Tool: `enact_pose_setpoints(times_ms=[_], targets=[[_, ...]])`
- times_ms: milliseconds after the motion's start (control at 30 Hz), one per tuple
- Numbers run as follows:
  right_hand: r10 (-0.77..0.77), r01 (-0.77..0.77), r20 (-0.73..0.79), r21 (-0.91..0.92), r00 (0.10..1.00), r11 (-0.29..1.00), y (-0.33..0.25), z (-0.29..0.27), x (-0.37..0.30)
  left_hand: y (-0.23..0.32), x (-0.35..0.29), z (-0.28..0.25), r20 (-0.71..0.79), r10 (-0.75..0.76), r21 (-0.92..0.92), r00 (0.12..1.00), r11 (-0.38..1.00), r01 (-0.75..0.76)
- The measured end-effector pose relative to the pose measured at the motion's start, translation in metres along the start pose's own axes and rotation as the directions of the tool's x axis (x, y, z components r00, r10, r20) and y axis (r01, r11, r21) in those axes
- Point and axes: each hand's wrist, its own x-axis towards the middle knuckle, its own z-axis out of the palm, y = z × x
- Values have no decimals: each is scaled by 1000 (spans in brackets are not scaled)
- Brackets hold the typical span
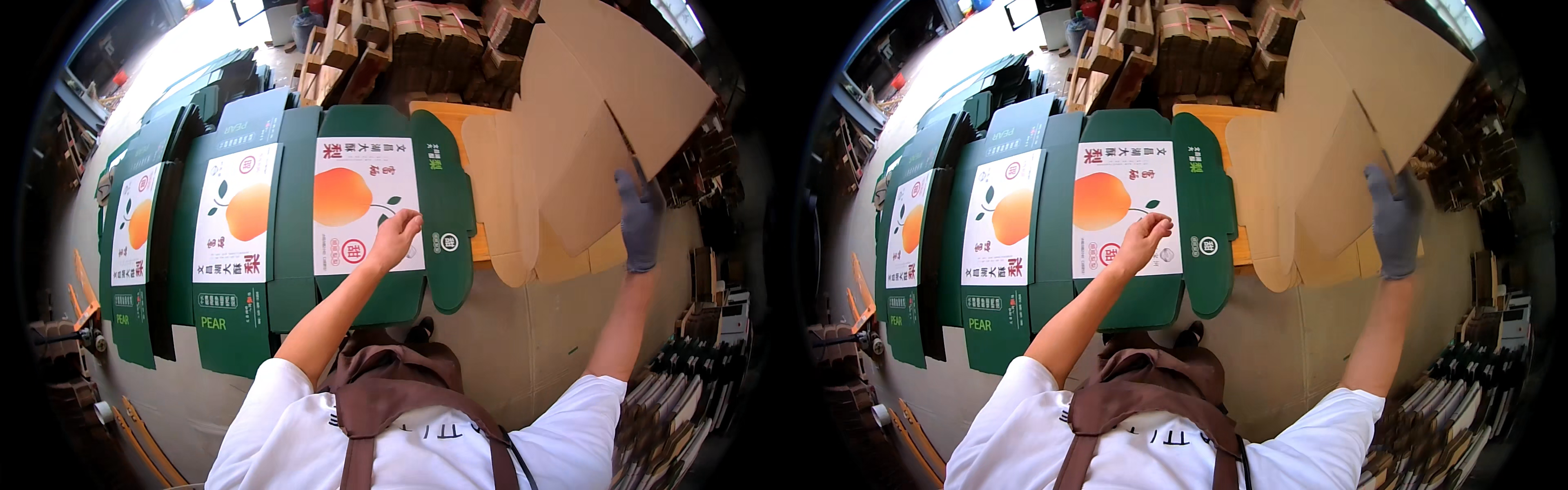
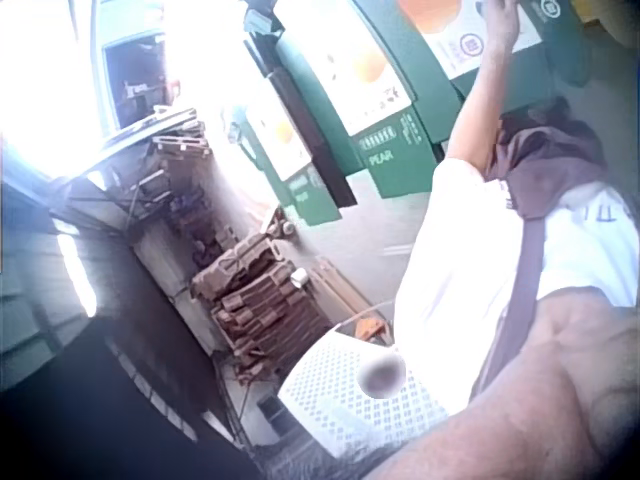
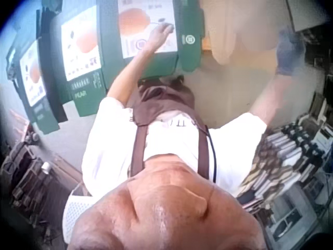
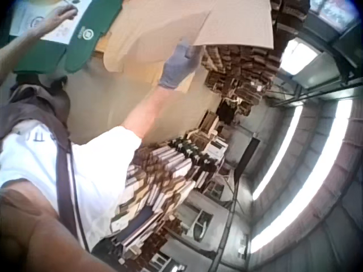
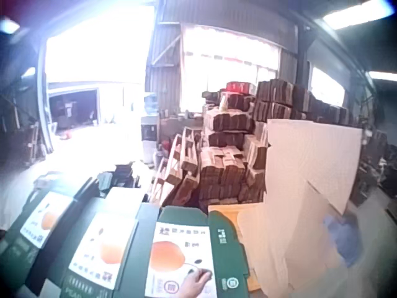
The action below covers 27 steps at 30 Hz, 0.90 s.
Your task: The person folds flat green cardboard sheets into pear-branded boxes, inserts brown cardboard inserts, and stacks the finished units. The person repeats this sequence multiple times, handling each box one at a time and placing completed boxes into a growing stack.
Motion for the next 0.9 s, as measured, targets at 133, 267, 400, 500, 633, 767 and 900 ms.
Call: enact_pose_setpoints(times_ms=[133, 267, 400, 500, 633, 767, 900], targets=[[-366, 449, 261, -467, 893, 762, -74, 128, -54, 79, -51, -130, -94, -79, -460, 992, 887, 28], [-438, 605, 417, -558, 796, 568, -82, 218, -131, 86, -93, -221, -87, -82, -686, 993, 728, 0], [-313, 579, 565, -385, 763, 719, -84, 283, -217, 45, -134, -244, -109, -346, -586, 932, 780, 222], [-40, 297, 832, -152, 554, 943, -83, 305, -253, -22, -166, -240, -200, -514, -680, 834, 686, 260], [248, -153, 898, -205, 364, 967, -34, 358, -200, -79, -213, -227, -280, -665, -710, 692, 629, 318], [244, -137, 828, -202, 505, 970, 65, 480, -95, -60, -196, -210, -276, -786, -773, 553, 523, 359], [375, -357, 731, -191, 570, 914, 99, 591, -12, -86, -194, -199, -427, -613, -573, 665, 752, 326]])
